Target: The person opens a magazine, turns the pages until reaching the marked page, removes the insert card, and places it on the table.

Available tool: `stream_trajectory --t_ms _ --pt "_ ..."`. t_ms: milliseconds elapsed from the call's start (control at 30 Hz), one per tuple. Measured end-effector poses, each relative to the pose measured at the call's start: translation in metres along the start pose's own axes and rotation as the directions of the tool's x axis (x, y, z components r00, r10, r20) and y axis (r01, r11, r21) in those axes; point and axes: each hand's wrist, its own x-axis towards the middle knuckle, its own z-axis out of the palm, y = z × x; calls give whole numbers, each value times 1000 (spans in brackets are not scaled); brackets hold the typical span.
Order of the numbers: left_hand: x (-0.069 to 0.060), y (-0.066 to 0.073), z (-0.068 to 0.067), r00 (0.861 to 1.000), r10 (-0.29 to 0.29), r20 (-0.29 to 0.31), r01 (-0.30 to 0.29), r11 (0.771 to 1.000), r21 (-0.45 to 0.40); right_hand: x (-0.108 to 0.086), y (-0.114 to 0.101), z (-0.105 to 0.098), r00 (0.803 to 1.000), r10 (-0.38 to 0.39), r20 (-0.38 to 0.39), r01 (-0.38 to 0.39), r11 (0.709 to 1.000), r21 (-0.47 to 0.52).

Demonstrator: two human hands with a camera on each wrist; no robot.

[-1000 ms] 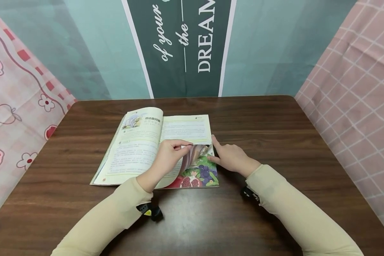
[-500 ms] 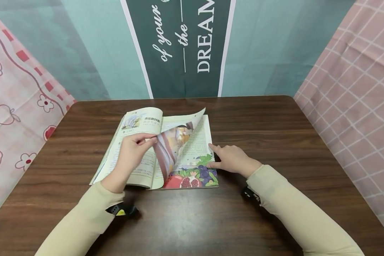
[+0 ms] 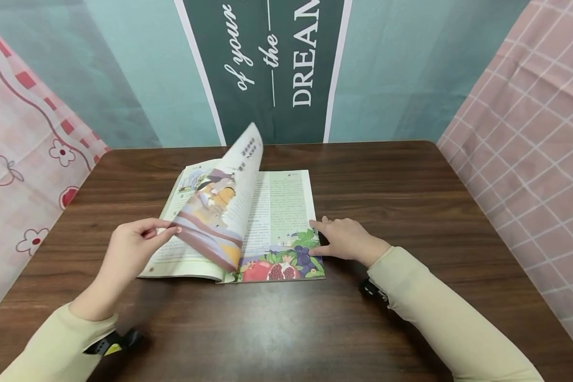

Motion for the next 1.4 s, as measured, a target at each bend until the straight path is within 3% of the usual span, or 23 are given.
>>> stream_trajectory --t_ms 200,433,533,700,800,867,1067,1133,1233,1400 --pt "-19 -17 -25 1000 0 24 -4 990 142 -4 -1 0 1000 -17 22 17 1000 2" --pt "-32 -34 -41 985 -89 150 47 964 262 -12 -1 6 995 -24 100 19 998 55" --pt "-34 -41 -46 964 -156 215 85 948 306 -14 -2 7 995 -31 98 24 997 70" --pt "-32 -49 -50 905 -268 330 138 920 367 -14 -2 5 996 -40 84 35 997 63" --pt "-29 -53 -50 879 -303 367 146 906 398 -13 -4 5 996 -50 77 46 997 54" --pt "-28 -55 -50 868 -315 385 146 902 407 -13 -5 5 996 -54 70 51 998 46" --pt "-25 -57 -47 852 -320 415 126 893 431 -12 -7 5 998 -47 46 46 999 21" --pt "-24 -57 -46 847 -322 422 116 888 445 -11 -8 5 998 -40 41 39 999 14" --pt "-22 -56 -46 853 -310 421 96 885 456 -8 -8 6 999 -27 24 27 1000 -2" --pt "-18 -44 -41 897 -250 364 84 906 415 -2 -6 7 996 -50 -75 45 996 -72"
